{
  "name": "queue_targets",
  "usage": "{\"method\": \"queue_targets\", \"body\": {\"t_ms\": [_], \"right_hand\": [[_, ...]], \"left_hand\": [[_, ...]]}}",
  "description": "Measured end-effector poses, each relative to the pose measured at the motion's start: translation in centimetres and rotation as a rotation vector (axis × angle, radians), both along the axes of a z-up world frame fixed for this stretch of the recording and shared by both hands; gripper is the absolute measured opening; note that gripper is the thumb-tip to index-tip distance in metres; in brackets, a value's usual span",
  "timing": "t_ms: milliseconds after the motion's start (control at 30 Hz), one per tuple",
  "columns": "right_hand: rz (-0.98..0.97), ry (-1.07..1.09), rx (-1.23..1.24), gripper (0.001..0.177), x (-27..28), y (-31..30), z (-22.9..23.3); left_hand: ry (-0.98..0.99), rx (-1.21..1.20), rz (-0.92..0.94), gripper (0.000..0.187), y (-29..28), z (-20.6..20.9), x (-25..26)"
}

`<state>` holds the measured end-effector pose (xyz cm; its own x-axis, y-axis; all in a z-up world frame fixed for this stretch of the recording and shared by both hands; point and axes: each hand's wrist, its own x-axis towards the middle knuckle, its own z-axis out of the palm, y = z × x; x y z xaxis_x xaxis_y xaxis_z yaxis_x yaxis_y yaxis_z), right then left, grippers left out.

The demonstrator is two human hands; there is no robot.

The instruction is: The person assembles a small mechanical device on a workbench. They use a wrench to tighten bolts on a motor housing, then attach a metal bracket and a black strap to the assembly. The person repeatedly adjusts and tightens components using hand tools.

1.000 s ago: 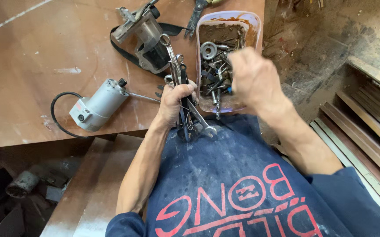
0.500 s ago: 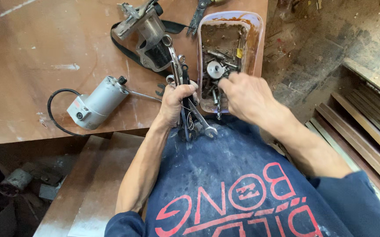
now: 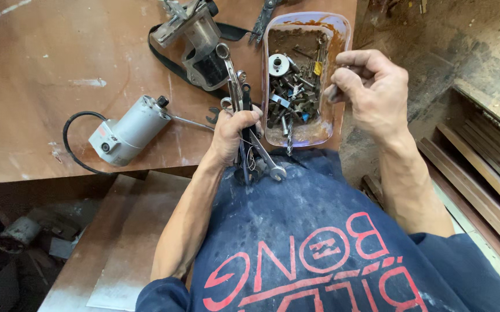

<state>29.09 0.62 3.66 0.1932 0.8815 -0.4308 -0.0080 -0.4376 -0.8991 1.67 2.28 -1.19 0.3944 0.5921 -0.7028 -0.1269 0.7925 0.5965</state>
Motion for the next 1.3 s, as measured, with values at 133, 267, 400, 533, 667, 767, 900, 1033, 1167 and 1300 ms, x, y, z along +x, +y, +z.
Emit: {"method": "queue_targets", "body": {"t_ms": [133, 267, 400, 533, 667, 767, 900, 1033, 1167, 1300], "right_hand": [[-0.059, 0.004, 0.057, 0.022, -0.3, 0.7, -0.9], [-0.142, 0.077, 0.072, 0.024, -0.4, 0.5, -2.1], [-0.202, 0.085, 0.067, 0.025, -0.3, -0.2, -2.6], [-0.226, 0.088, 0.049, 0.023, -0.5, -0.9, -2.5], [-0.194, 0.155, 0.151, 0.012, -0.3, -1.2, -2.1], [-0.234, 0.323, 0.179, 0.018, -0.4, -1.1, -1.3], [0.334, -0.386, 0.098, 0.031, -2.2, -0.1, -0.1], [0.893, -1.027, 0.245, 0.073, -6.4, 0.5, -1.4], [1.130, -1.187, 0.080, 0.066, -6.7, 2.2, -4.5], [0.943, -1.491, 0.342, 0.049, -3.0, 4.7, -5.1]], "left_hand": [[-0.018, -0.005, 0.020, 0.025, -0.3, 0.0, -0.3], [-0.038, -0.009, 0.033, 0.023, -0.7, -0.3, -0.6], [-0.067, 0.010, 0.034, 0.023, -0.9, -0.5, -0.5], [-0.084, 0.031, 0.026, 0.023, -1.0, -0.3, -0.4], [-0.037, 0.055, -0.001, 0.024, -1.0, 0.3, -0.4], [-0.025, 0.032, 0.015, 0.023, -1.2, 0.6, -0.6], [-0.055, 0.029, 0.032, 0.022, -1.3, 0.5, -0.5], [-0.039, 0.035, 0.027, 0.022, -1.8, 0.2, -0.1], [-0.052, 0.042, 0.044, 0.021, -1.9, 0.2, -0.1], [-0.018, 0.041, 0.015, 0.022, -1.8, 0.1, -0.2]]}}
